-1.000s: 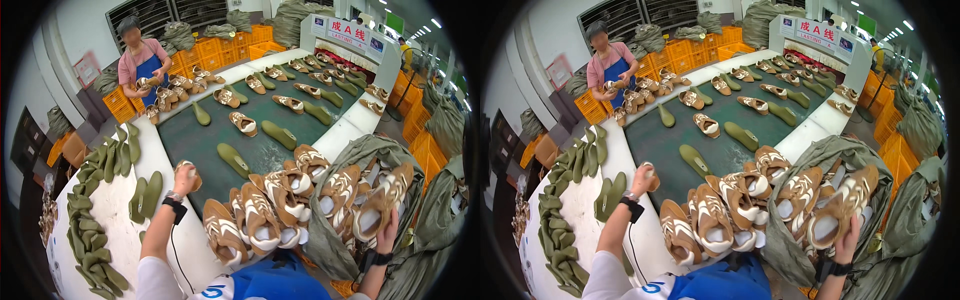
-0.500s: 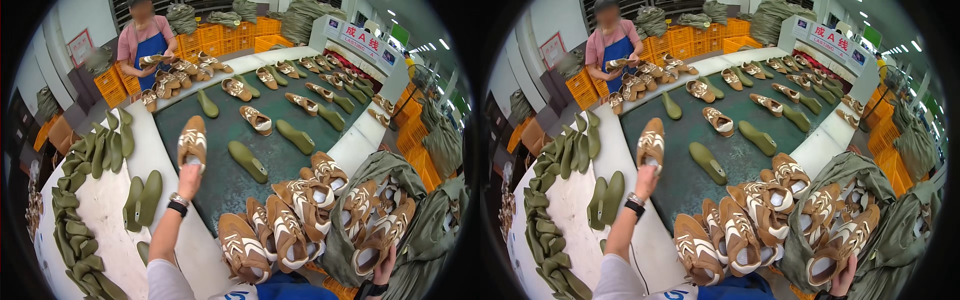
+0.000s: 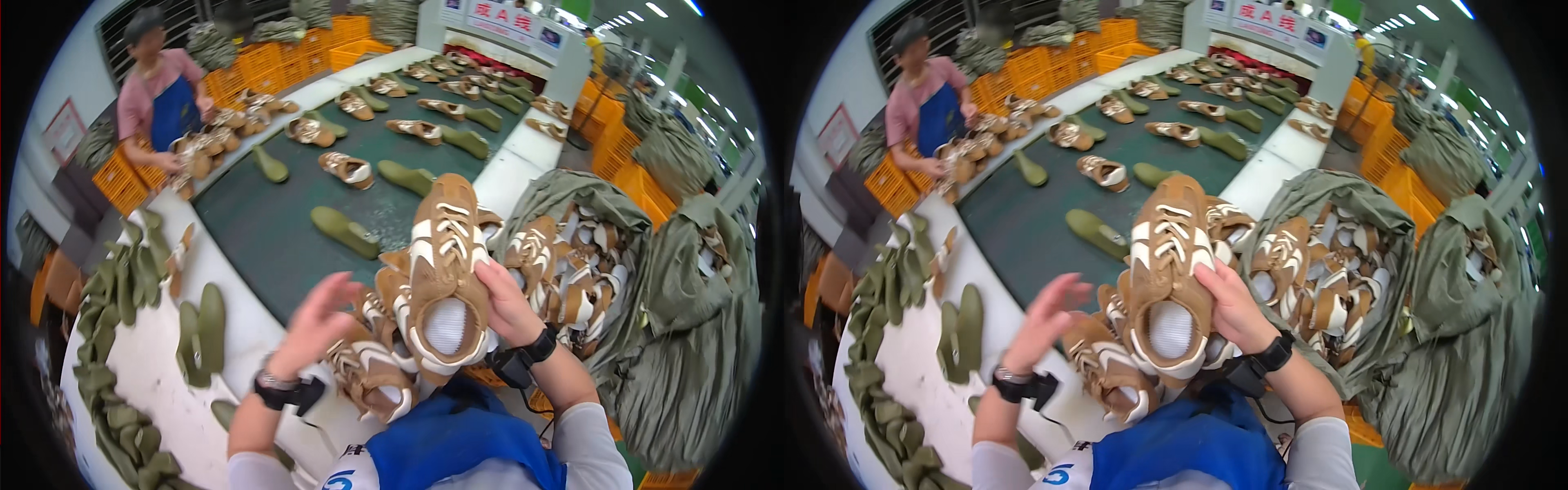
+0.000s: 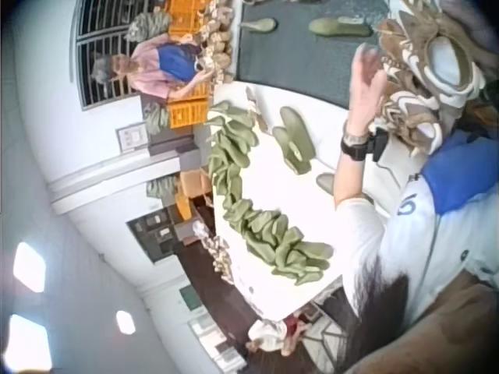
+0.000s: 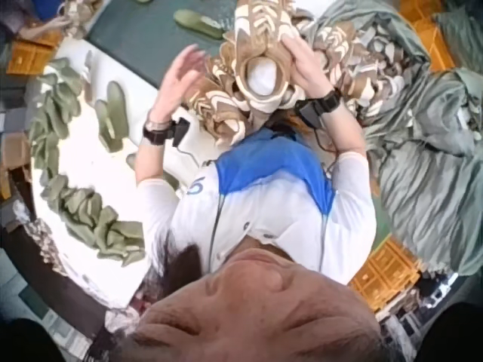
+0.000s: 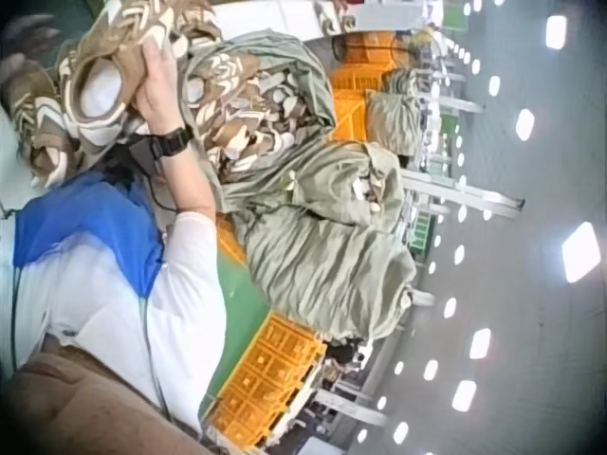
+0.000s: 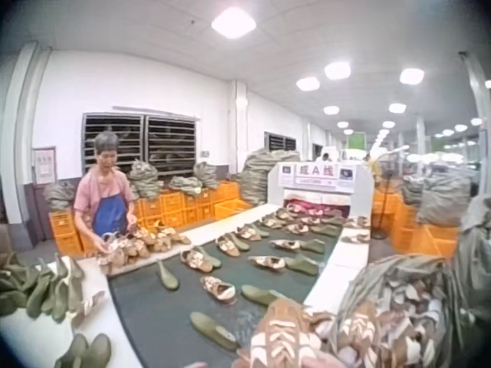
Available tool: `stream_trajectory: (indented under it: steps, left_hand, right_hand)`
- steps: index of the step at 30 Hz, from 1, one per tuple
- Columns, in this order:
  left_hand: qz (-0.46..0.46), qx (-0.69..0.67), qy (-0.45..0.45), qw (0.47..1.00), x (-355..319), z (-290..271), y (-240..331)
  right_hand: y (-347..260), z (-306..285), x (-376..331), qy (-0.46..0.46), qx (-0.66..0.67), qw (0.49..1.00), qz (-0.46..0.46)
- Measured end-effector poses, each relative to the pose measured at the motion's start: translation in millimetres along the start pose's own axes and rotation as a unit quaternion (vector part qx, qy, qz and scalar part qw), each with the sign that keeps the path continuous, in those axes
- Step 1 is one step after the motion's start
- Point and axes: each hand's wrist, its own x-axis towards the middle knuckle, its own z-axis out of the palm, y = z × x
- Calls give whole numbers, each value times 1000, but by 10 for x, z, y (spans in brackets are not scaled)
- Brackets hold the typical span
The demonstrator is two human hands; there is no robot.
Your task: Processing shoes by inserting shoe lasts into them and organizing them on a table and in bags.
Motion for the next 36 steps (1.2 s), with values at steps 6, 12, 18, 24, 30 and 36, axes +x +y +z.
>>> stream_trajectory:
  steps: [6, 12, 18, 24, 30, 36]
  left_hand:
    - [-45, -186, 72, 979, -234, 745, 23]
    - [-51, -261, 238, 934, -621, -118, -125]
    - [-40, -274, 542, 793, -913, -2057, -415]
    - [-341, 493, 490, 632, -1624, -2698, -1624]
    - [-323, 520, 474, 633, -2064, -2547, -1763]
    - [-324, 521, 419, 669, -1740, -2286, -1560]
  right_hand:
    - [285, 379, 87, -80, -154, 983, 58]
    - [317, -23, -158, -18, -195, 980, 20]
    - [224, -527, -688, 89, -214, 973, -16]
    - [279, -737, -777, 127, -290, 948, -21]
    - [263, -689, -795, 120, -317, 941, -15]
    - [220, -729, -751, 116, -320, 940, -8]
